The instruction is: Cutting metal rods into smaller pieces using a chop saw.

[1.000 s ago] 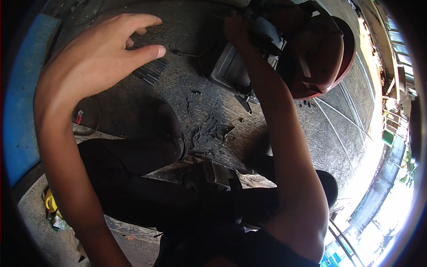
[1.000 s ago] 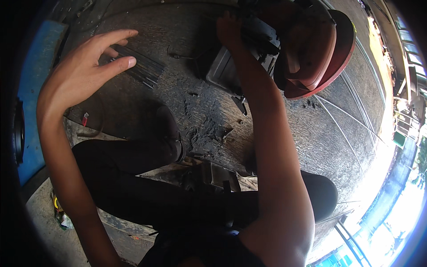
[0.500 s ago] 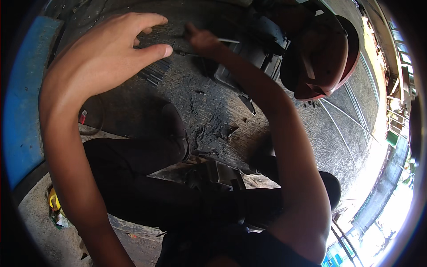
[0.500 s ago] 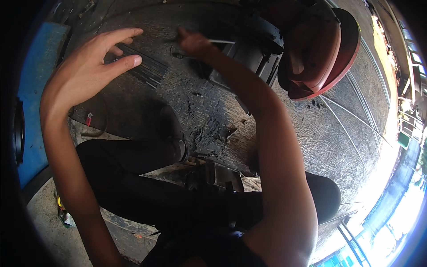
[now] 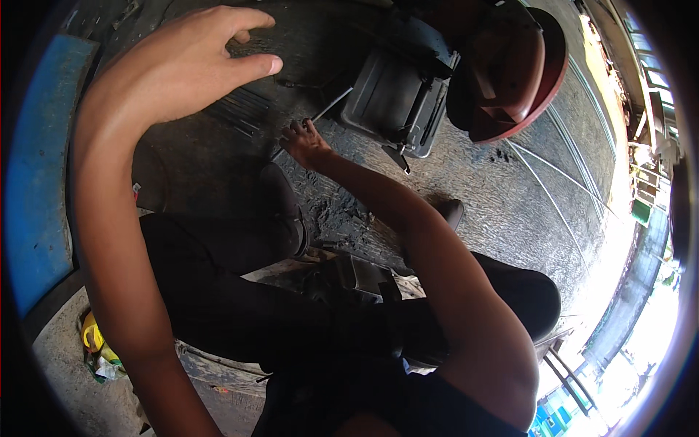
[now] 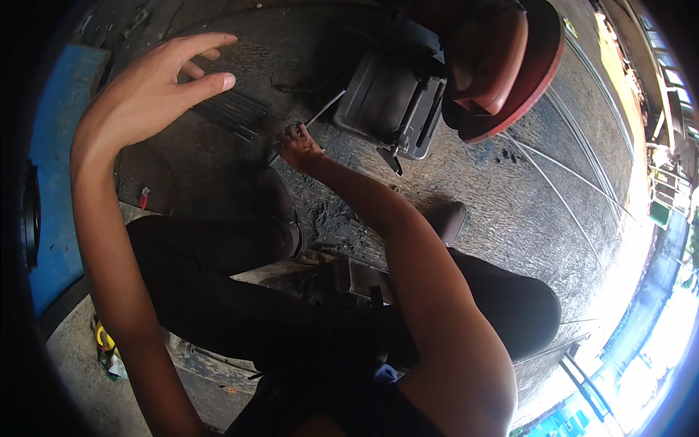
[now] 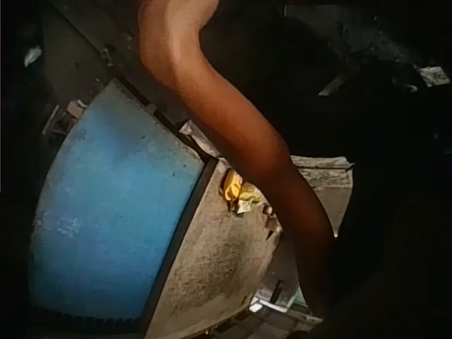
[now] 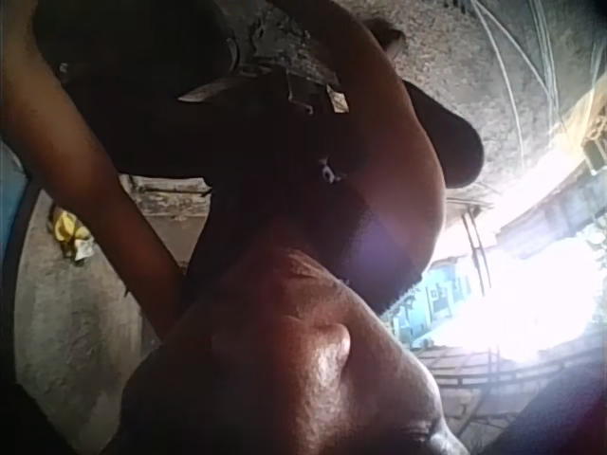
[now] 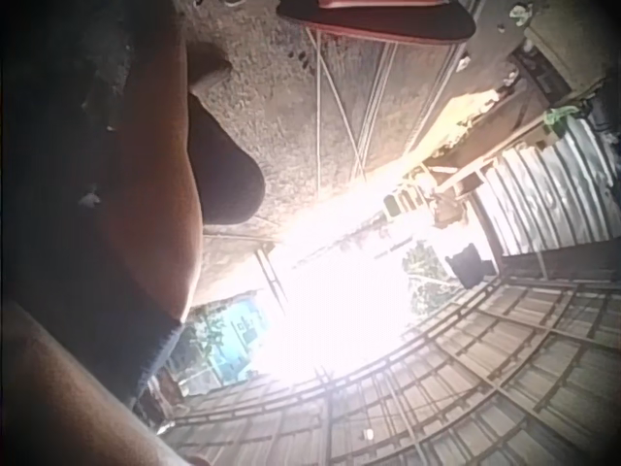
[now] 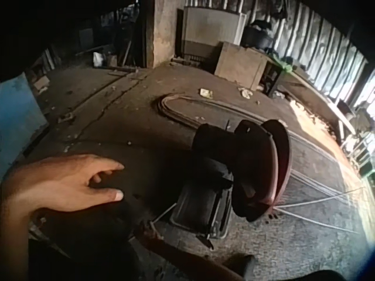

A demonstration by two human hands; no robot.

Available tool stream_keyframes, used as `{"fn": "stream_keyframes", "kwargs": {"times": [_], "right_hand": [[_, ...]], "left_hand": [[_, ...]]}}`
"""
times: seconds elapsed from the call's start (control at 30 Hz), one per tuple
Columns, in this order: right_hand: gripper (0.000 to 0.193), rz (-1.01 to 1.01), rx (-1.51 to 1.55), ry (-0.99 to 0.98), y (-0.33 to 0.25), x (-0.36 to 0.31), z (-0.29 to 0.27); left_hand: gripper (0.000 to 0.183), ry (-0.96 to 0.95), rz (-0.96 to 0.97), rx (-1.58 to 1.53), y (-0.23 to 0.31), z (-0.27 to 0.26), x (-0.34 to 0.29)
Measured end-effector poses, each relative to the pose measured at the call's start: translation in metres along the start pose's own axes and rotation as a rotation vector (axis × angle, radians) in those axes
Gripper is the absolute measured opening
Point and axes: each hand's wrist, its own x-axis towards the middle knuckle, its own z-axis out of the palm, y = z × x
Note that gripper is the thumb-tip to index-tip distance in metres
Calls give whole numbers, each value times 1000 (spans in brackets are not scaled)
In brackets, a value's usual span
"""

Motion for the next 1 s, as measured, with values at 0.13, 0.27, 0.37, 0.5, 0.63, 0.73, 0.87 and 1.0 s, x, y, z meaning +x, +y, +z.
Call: {"fn": "stream_keyframes", "kwargs": {"times": [0.13,0.27,0.37,0.5,0.63,0.73,0.87,1.0], "right_hand": [[29,258,444,432,-21,-27,-39],[42,941,448,1088,-24,-99,-80],[60,1268,382,1080,-13,-140,-63],[51,1462,506,969,-4,-161,-61],[32,1073,599,999,1,-171,-29],[35,1167,409,1169,-12,-154,-30],[45,1251,134,937,-10,-158,-30],[46,1354,1194,1129,47,-186,21]], "left_hand": [[55,21,-39,31,8,-1,-7],[56,39,9,85,13,-6,-8],[56,35,94,92,23,-1,2],[57,5,104,78,35,0,-5],[57,11,174,104,51,-1,3],[58,19,157,118,56,-1,1],[59,28,163,117,56,-3,-7],[58,82,210,133,50,5,10]]}}
